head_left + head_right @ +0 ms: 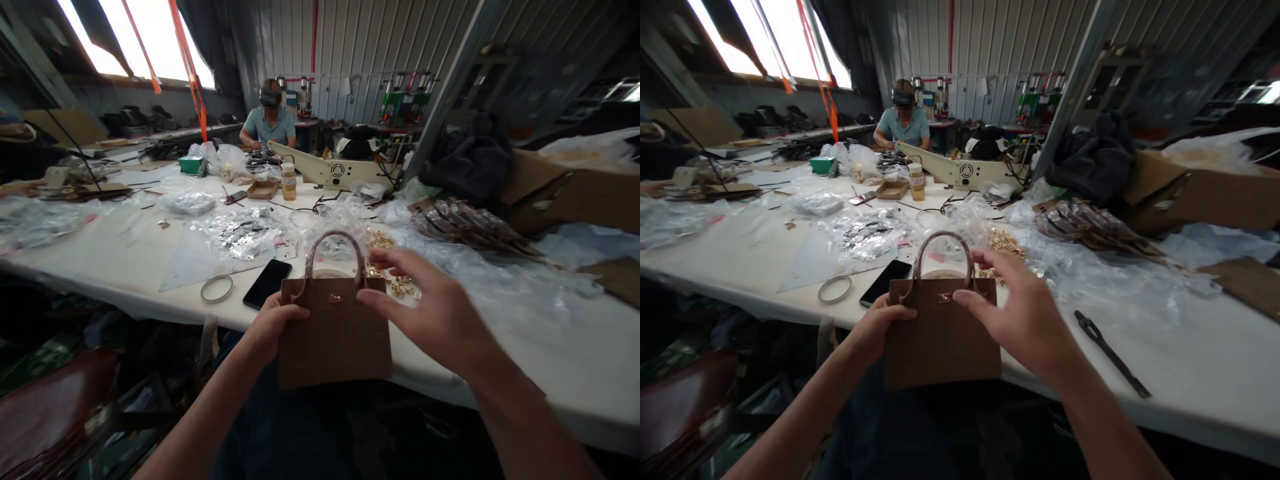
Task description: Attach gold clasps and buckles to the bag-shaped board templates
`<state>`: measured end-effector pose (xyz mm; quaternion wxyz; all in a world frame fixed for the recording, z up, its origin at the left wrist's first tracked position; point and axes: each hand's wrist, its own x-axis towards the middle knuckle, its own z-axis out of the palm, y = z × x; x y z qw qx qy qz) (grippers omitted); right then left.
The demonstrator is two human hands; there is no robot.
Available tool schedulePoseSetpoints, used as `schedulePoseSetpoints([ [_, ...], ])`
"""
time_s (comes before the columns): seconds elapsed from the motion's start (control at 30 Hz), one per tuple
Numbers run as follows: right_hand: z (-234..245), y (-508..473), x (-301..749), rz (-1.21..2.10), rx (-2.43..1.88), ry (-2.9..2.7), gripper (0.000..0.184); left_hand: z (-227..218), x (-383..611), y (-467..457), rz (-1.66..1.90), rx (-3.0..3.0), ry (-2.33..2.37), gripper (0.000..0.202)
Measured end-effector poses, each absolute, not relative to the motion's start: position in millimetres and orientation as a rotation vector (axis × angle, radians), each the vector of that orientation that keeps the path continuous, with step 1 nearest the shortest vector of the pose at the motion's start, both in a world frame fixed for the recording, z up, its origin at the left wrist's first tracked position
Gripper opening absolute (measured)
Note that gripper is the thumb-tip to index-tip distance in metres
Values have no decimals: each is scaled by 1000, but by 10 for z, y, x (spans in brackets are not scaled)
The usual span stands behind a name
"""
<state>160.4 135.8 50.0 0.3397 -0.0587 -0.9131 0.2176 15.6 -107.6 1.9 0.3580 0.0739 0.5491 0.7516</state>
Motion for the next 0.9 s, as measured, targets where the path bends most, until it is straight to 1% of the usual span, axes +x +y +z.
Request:
schedulePoseSetpoints([
  [0.03,480,1366,1564,540,-206,-2446,57,25,161,-1075,1945,213,1416,44],
  [0.1,429,1374,1452,526,-317,-2598,50,28,169,-1071,1944,255,1428,43],
  [0.17,393,1382,1338,568,-364,-2673,42,26,173,-1065,1928,285,1453,42],
  [0.23,388,1395,1261,653,-362,-2663,40,27,177,-1053,1913,305,1467,43],
  [0.37,436,1421,1223,945,-511,-2700,38,52,187,-1006,1872,352,1433,55],
  [0.43,452,1414,1230,1002,-572,-2717,38,52,191,-976,1843,372,1410,62],
  [0.63,444,1298,1249,714,-515,-2688,41,-51,218,-913,1850,286,1410,67],
  [0.7,453,1293,1252,716,-480,-2692,42,-49,211,-905,1849,268,1435,66],
  [0.8,462,1351,1252,897,-474,-2703,40,35,141,-897,1806,410,1600,64],
  [0.83,455,1379,1249,971,-473,-2699,39,76,106,-893,1792,485,1727,65],
  [0.9,421,1431,1237,1097,-456,-2682,37,154,40,-879,1756,626,2036,76],
])
